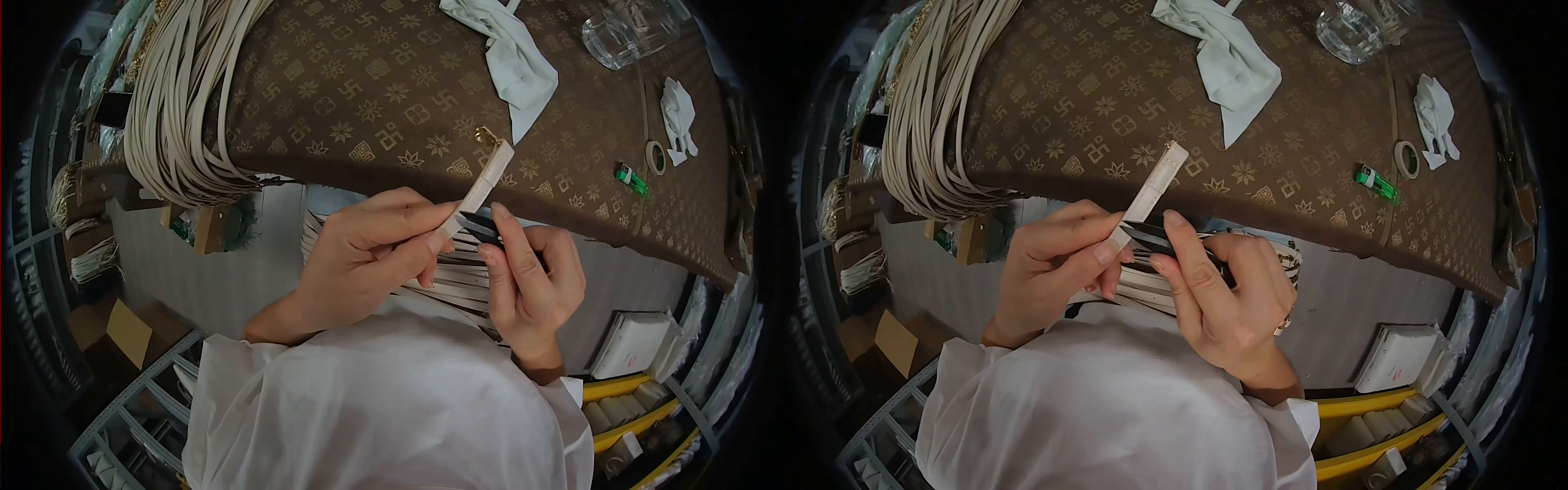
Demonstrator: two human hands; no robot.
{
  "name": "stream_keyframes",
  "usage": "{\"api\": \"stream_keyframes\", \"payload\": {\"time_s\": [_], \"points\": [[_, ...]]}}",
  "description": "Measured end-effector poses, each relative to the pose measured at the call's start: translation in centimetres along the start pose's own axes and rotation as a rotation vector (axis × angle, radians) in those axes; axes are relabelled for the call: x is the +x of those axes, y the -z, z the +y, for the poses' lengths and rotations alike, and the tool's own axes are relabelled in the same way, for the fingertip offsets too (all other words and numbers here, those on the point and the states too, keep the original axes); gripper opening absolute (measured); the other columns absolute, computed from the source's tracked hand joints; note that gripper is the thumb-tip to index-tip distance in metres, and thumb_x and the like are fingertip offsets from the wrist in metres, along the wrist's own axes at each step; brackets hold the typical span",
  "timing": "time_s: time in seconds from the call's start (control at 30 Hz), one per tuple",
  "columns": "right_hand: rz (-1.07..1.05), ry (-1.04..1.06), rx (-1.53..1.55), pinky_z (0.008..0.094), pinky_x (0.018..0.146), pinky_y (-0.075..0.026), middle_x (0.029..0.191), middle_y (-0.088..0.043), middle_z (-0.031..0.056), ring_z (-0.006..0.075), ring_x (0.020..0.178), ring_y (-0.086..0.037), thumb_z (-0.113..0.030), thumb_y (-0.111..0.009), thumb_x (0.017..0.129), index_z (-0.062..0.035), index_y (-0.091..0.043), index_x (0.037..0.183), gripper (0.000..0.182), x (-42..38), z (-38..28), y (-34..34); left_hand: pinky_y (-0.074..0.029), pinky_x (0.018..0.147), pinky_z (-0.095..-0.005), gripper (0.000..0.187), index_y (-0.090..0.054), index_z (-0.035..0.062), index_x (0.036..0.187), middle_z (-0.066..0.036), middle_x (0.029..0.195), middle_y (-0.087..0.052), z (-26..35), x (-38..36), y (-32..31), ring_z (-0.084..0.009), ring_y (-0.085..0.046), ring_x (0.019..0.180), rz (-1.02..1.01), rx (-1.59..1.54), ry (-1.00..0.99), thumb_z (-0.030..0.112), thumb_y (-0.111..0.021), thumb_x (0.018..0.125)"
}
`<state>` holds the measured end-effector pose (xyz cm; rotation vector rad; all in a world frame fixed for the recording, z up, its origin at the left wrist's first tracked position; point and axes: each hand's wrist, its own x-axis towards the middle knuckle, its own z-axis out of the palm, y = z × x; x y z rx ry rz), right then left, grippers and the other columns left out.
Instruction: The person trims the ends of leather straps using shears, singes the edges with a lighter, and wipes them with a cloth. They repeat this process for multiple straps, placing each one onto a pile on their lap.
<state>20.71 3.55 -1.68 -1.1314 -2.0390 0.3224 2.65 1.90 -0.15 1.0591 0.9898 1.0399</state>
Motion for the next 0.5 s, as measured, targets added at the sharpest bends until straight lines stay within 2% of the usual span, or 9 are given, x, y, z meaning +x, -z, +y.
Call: {"api": "stream_keyframes", "payload": {"time_s": [0.5], "points": [[0.020,0.057,-0.085,0.0254,0.043,-0.036,0.063,-0.050,0.0033,0.0152,0.051,-0.043,-0.015,-0.071,0.062,-0.0087,-0.065,0.097,0.036,-0.11,0.21,0.06,-0.039,0.047,-0.0177,0.027,-0.055,-0.0056,0.107,-0.009,0.084,-0.055,0.06,-0.02,-0.15,-0.0094,-0.053,0.057,0.004,0.042,0.022,-0.005,-0.044,0.082]]}}
